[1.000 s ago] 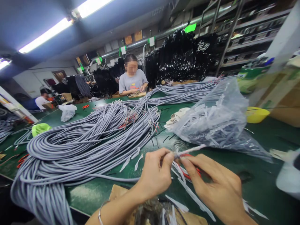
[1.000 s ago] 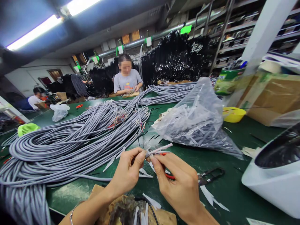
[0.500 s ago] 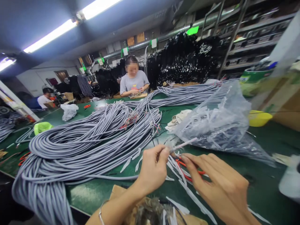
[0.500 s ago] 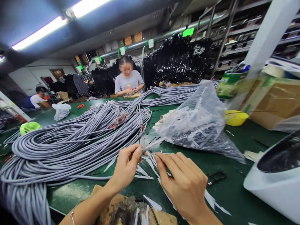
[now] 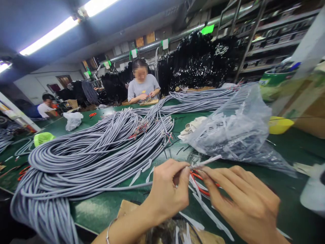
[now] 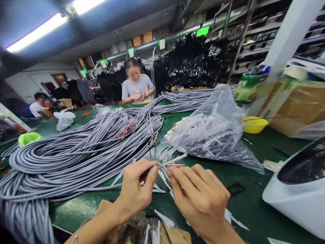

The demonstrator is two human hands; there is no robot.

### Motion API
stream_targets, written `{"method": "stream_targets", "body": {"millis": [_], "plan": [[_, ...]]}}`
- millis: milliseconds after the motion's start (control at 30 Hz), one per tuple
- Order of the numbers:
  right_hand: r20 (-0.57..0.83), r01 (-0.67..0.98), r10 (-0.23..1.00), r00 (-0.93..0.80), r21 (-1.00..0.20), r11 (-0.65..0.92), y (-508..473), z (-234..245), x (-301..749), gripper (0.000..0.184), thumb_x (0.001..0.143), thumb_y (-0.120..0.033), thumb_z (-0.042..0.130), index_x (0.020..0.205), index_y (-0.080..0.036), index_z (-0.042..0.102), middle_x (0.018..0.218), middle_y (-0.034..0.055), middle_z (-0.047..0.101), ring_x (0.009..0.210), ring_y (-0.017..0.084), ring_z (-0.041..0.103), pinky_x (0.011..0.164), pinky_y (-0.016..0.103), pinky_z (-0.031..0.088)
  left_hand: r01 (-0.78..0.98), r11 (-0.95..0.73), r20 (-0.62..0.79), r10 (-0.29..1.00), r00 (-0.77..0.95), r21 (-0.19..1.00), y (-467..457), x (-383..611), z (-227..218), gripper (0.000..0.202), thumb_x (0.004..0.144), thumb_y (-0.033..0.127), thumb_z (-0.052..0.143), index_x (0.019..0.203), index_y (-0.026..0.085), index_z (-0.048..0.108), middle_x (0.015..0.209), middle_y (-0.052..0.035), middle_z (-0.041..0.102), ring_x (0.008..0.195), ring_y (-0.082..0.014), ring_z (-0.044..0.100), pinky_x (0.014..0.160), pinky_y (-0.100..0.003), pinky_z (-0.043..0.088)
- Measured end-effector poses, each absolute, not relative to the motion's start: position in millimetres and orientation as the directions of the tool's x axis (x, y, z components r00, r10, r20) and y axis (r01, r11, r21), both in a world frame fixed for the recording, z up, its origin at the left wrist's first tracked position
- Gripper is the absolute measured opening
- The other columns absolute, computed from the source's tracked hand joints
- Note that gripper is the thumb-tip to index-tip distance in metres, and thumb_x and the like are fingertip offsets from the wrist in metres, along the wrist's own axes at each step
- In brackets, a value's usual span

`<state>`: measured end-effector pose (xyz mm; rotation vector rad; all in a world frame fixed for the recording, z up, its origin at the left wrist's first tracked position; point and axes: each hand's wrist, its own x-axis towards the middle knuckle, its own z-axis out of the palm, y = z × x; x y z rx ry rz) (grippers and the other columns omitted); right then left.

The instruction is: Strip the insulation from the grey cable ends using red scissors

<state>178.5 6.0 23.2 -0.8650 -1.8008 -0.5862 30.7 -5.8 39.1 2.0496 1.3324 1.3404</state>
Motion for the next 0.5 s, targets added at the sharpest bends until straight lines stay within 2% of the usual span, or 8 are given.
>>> {"method": "stream_targets", "body": {"millis": [133,200,300,400,500], "plan": [[0.918,0.656,0.344,-0.196,-0.139,0.742,8.7,23.6,177.6,0.015,0.082,-0.012,0.054,0.071,-0.020,0.059,0.059,0.0002,0.064,0.053,0.013,0.055,0.056,0.026,0.043,0.536,-0.538,0.535,0.825,0.179,0.651,-5.3,27.8,41.0,0.026,0.086,0.018,0.043,0.072,0.014,0.064,0.060,-0.0025,0.055,0.053,-0.0116,0.045,0.052,-0.022,0.034],[0.894,0.571,0.413,-0.173,-0.251,0.782,10.0,24.2,176.7,0.015,0.083,-0.014,0.053,0.072,-0.021,0.059,0.061,0.0000,0.065,0.054,0.012,0.058,0.056,0.024,0.046,0.520,-0.517,0.482,0.849,0.214,0.679,-4.3,26.7,41.6,0.030,0.086,0.018,0.042,0.061,0.015,0.059,0.054,-0.0001,0.050,0.050,-0.0106,0.042,0.050,-0.022,0.031],[0.844,0.473,0.513,-0.154,-0.393,0.788,11.3,25.6,176.4,0.016,0.083,-0.018,0.052,0.071,-0.022,0.061,0.062,0.0000,0.066,0.052,0.012,0.061,0.048,0.021,0.047,0.470,-0.461,0.397,0.887,0.234,0.752,-3.1,26.6,41.0,0.032,0.085,0.021,0.042,0.055,0.015,0.052,0.052,0.0022,0.043,0.048,-0.0094,0.037,0.048,-0.023,0.027],[0.855,0.427,0.495,-0.156,-0.394,0.814,10.8,26.6,177.3,0.015,0.082,-0.018,0.054,0.069,-0.022,0.060,0.059,-0.0001,0.066,0.050,0.013,0.061,0.051,0.022,0.049,0.397,-0.397,0.335,0.916,0.218,0.827,-2.6,28.5,38.8,0.031,0.085,0.023,0.042,0.057,0.015,0.053,0.052,0.0028,0.041,0.049,-0.0096,0.035,0.048,-0.023,0.027],[0.878,0.370,0.413,-0.242,-0.310,0.876,7.1,26.7,178.3,0.012,0.080,-0.014,0.055,0.071,-0.022,0.059,0.059,0.0000,0.065,0.052,0.013,0.061,0.059,0.023,0.051,0.406,-0.338,0.312,0.941,0.130,0.849,-1.8,30.9,36.7,0.028,0.084,0.023,0.042,0.063,0.014,0.058,0.052,0.0029,0.042,0.050,-0.0099,0.035,0.048,-0.022,0.026]]}}
